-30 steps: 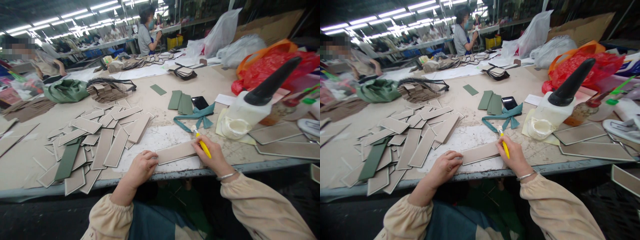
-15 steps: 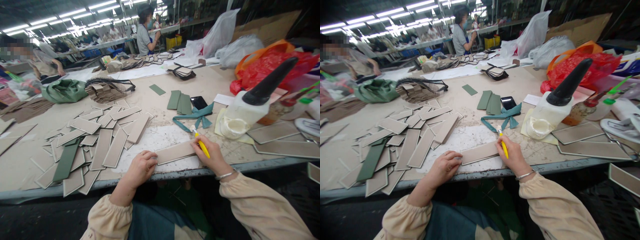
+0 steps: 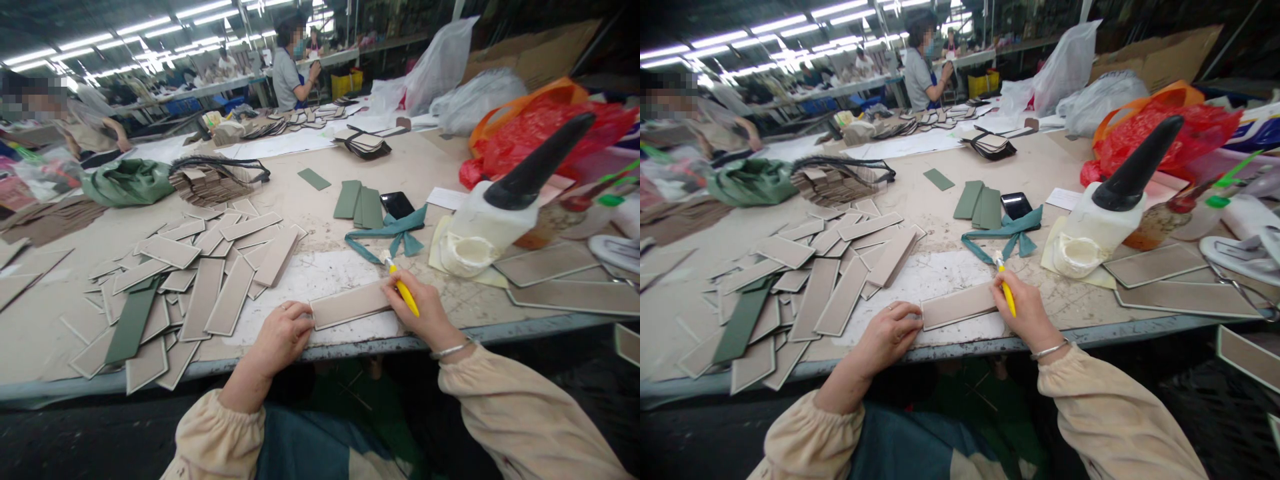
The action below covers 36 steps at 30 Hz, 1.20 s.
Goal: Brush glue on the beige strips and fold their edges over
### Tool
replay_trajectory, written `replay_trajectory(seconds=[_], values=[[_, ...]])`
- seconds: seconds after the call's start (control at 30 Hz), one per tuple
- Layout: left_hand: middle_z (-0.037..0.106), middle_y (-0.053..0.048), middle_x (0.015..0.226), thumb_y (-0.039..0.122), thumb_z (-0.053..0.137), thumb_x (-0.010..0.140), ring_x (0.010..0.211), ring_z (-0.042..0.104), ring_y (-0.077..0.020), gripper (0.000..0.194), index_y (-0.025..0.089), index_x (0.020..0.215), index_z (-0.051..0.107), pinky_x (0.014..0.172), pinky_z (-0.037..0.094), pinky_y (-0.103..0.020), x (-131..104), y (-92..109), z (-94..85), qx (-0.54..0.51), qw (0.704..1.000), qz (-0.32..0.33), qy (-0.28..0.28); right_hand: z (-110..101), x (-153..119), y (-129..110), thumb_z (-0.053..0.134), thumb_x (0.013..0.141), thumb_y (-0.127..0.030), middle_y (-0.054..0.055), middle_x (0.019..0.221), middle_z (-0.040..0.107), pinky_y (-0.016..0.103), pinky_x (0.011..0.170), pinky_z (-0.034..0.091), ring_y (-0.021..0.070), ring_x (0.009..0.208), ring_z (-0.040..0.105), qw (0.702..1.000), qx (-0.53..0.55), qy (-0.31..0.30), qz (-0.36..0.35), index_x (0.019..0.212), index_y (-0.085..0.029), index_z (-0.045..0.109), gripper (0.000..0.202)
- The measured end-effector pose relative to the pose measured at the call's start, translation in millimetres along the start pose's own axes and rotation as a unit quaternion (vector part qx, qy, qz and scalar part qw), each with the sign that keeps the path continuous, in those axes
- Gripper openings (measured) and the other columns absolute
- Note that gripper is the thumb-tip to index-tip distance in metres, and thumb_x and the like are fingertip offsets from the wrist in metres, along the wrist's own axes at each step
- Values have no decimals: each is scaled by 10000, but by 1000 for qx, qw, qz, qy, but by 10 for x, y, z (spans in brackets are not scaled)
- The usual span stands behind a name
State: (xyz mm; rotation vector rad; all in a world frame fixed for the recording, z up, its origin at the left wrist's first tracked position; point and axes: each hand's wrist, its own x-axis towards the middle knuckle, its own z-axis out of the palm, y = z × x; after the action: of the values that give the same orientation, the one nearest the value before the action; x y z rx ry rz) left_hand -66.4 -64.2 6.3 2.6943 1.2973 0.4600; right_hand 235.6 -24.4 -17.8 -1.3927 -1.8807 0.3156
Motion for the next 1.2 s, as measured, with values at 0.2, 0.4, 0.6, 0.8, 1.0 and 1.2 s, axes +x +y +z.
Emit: replay_trajectory(seconds=[0.2,0.4,0.6,0.8,1.0,1.2], values=[[668,-60,1029,142,538,862,935,578,-208,168,197,821,691,825,515,-362,7,-10,8,-6,1000,6,5,-4,5,-11,545,872,-269,-1,742,624,234,632,425,153,664,622,1000,7,-2,2,869,-214,544,55],[683,-45,1071,129,545,857,1001,576,-210,165,200,824,690,909,501,-381,-2,-26,31,-14,1000,19,15,-12,19,-29,548,863,-251,-7,715,607,227,608,419,141,625,611,1000,4,7,-16,862,-208,537,45],[681,-49,1086,144,527,871,995,582,-212,169,199,848,685,910,500,-385,-9,-27,31,-15,1000,11,8,-23,15,-43,543,858,-220,-20,692,590,215,589,414,127,592,597,1000,10,-1,-21,860,-204,540,16],[704,-38,1015,134,530,851,938,610,-206,166,208,804,672,964,459,-441,7,42,38,13,1000,-11,3,-21,13,-36,532,864,-205,-9,725,603,226,623,425,140,633,617,1000,10,-16,-22,853,-205,535,12],[704,-28,935,114,529,821,915,621,-210,159,212,772,644,974,443,-465,61,175,-17,33,999,-41,-12,-13,4,-11,502,887,-200,26,799,633,249,670,438,167,705,639,998,-27,-25,-46,888,-201,538,36],[699,-20,949,172,528,844,931,619,-213,145,213,746,627,980,435,-473,82,205,-31,30,998,-48,-11,-3,8,-23,505,888,-202,29,796,646,248,644,430,170,690,647,997,-55,-18,-44,896,-198,540,36]])
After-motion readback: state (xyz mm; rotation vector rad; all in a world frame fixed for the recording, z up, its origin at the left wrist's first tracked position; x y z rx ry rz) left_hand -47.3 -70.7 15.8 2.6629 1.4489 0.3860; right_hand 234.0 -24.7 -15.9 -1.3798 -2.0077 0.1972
